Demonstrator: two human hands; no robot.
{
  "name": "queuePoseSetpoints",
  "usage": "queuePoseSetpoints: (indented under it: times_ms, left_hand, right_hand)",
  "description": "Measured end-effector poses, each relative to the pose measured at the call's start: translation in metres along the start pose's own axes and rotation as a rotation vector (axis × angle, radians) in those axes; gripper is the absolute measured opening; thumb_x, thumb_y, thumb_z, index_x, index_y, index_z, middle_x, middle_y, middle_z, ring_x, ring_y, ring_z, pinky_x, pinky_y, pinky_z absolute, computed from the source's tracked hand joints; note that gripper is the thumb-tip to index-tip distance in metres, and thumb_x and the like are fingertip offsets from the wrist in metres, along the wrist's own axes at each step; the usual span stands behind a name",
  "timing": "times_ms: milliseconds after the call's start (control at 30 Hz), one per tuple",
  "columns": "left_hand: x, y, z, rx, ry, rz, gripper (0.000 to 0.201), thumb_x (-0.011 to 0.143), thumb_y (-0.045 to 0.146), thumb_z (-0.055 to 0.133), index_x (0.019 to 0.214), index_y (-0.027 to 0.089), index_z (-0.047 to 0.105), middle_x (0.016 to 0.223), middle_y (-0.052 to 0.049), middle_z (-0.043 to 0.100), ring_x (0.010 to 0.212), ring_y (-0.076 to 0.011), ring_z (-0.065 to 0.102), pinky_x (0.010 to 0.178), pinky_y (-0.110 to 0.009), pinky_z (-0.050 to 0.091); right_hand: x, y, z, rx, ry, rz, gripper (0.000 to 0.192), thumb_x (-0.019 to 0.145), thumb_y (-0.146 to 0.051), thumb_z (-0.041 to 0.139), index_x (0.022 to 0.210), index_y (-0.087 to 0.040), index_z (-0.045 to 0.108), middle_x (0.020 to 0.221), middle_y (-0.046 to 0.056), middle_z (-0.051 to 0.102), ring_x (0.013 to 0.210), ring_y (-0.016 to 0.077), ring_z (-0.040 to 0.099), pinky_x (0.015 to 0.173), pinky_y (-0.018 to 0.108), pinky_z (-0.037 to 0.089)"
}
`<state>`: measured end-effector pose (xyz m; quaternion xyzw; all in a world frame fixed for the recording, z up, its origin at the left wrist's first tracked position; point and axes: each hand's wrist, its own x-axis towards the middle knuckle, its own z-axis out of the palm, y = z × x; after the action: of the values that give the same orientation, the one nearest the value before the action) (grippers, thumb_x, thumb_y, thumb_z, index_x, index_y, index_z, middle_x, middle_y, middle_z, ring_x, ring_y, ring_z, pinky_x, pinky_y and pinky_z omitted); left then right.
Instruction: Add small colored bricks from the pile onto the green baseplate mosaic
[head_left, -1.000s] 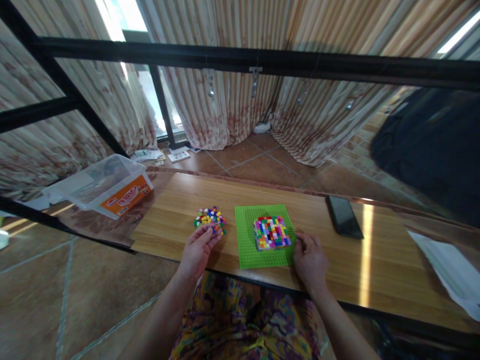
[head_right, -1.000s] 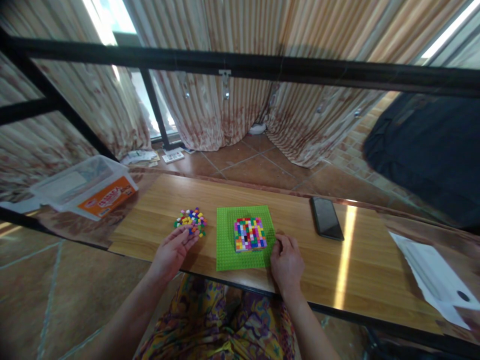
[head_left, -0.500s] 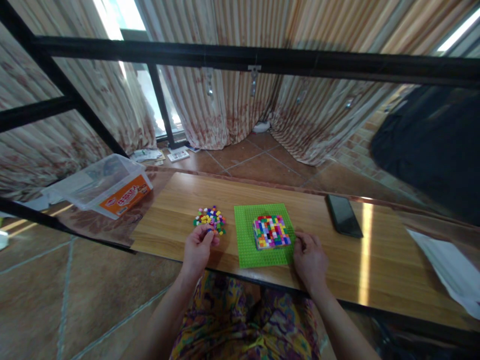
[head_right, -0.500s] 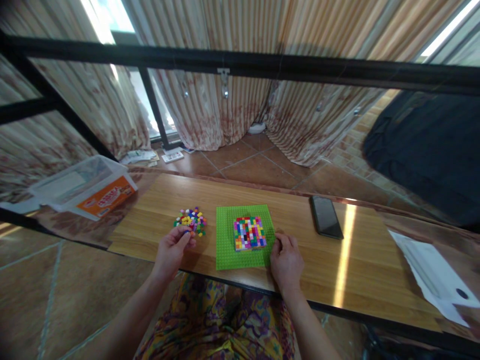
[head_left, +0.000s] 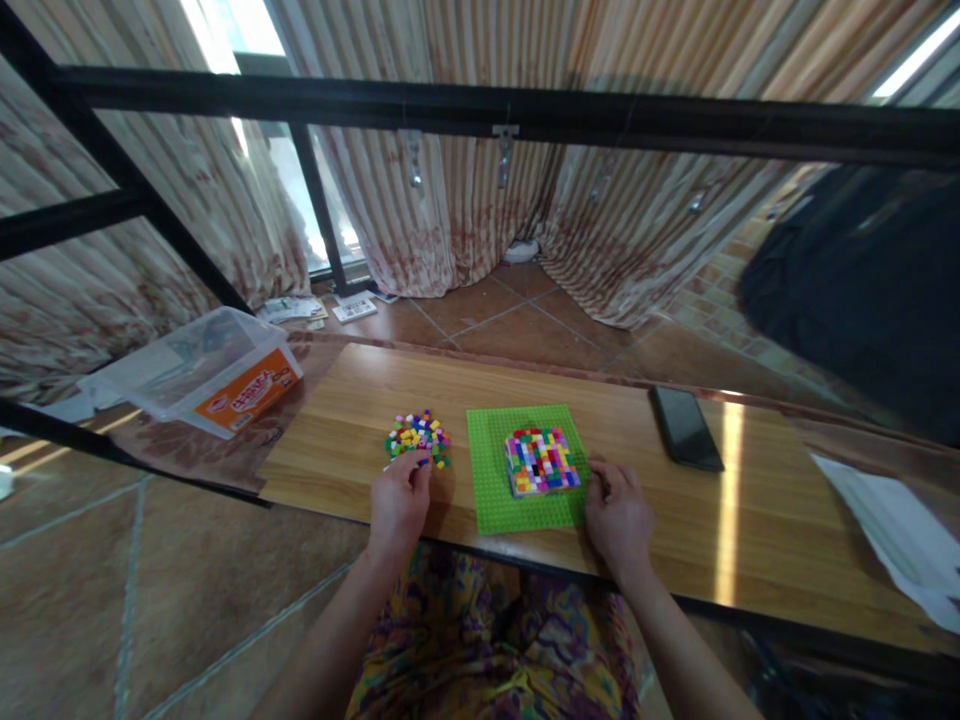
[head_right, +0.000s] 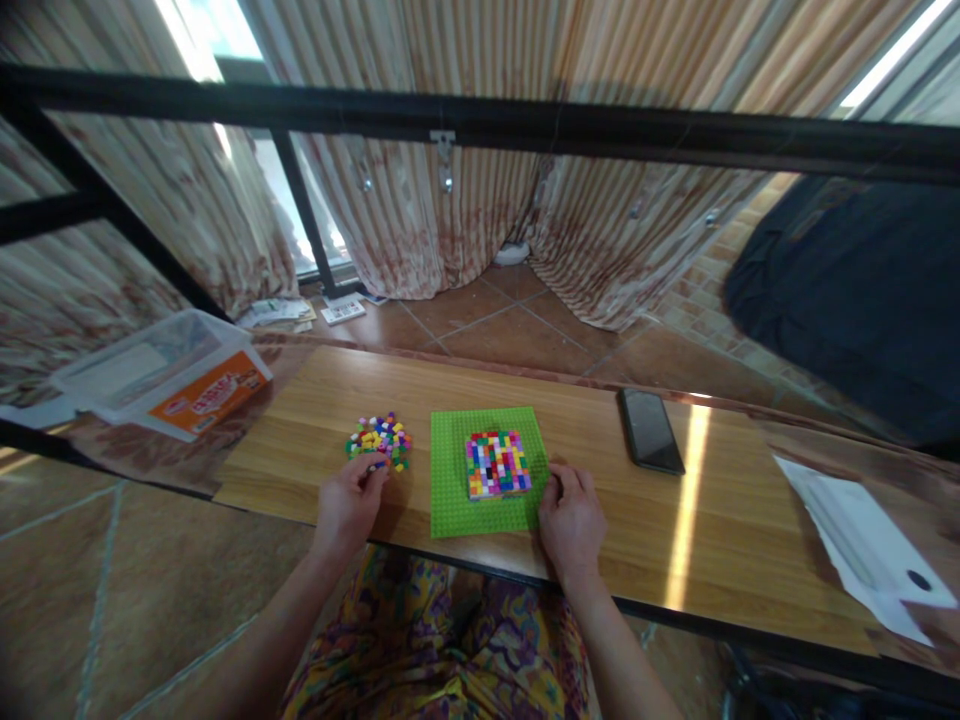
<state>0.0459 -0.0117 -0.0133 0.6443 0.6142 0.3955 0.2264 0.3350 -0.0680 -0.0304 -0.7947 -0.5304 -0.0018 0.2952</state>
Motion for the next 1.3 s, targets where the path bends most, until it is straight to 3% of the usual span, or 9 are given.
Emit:
queuePoseSetpoints:
  times_ms: [100,400,733,1000,1300]
  left_hand:
    - [0.002,0.001,-0.001,0.046,0.025,0.072,0.019,0.084,0.026,0.049,0.089,0.019,0.065,0.088,-0.006,0.069,0.081,-0.0183,0.065,0.073,-0.029,0.050]
    - [0.003,-0.003,-0.003,0.078,0.037,0.100,0.015,0.085,0.025,0.048,0.087,0.018,0.061,0.083,-0.005,0.066,0.076,-0.0173,0.062,0.070,-0.028,0.049]
    - [0.006,-0.001,0.000,0.199,-0.033,0.096,0.013,0.086,0.025,0.043,0.084,0.018,0.054,0.079,-0.006,0.062,0.074,-0.0192,0.061,0.067,-0.029,0.046]
    - [0.007,0.006,0.004,0.415,-0.065,0.143,0.012,0.087,0.020,0.040,0.085,0.018,0.052,0.080,-0.008,0.061,0.075,-0.0211,0.061,0.066,-0.030,0.045]
    - [0.010,0.015,0.007,0.594,-0.176,0.055,0.016,0.090,0.020,0.039,0.090,0.015,0.054,0.086,-0.012,0.061,0.079,-0.0244,0.060,0.064,-0.031,0.044]
  right_hand:
    - [0.000,-0.001,-0.001,-0.003,-0.002,0.006,0.026,0.086,-0.026,0.044,0.099,-0.018,0.065,0.100,0.006,0.062,0.082,0.0153,0.056,0.067,0.026,0.037]
    - [-0.001,-0.002,-0.001,-0.001,0.004,0.009,0.025,0.086,-0.026,0.044,0.099,-0.018,0.065,0.102,0.006,0.063,0.083,0.0150,0.056,0.068,0.026,0.037]
    - [-0.001,0.001,0.002,0.022,0.026,-0.014,0.027,0.085,-0.026,0.043,0.099,-0.018,0.065,0.099,0.006,0.062,0.083,0.0155,0.057,0.069,0.026,0.038]
    - [0.000,-0.002,-0.001,0.023,-0.007,-0.001,0.030,0.086,-0.028,0.040,0.099,-0.017,0.064,0.100,0.008,0.061,0.084,0.0166,0.055,0.069,0.028,0.037]
    - [-0.001,0.001,0.001,0.031,0.012,-0.021,0.028,0.086,-0.027,0.041,0.099,-0.018,0.064,0.101,0.007,0.062,0.087,0.0168,0.056,0.072,0.027,0.039]
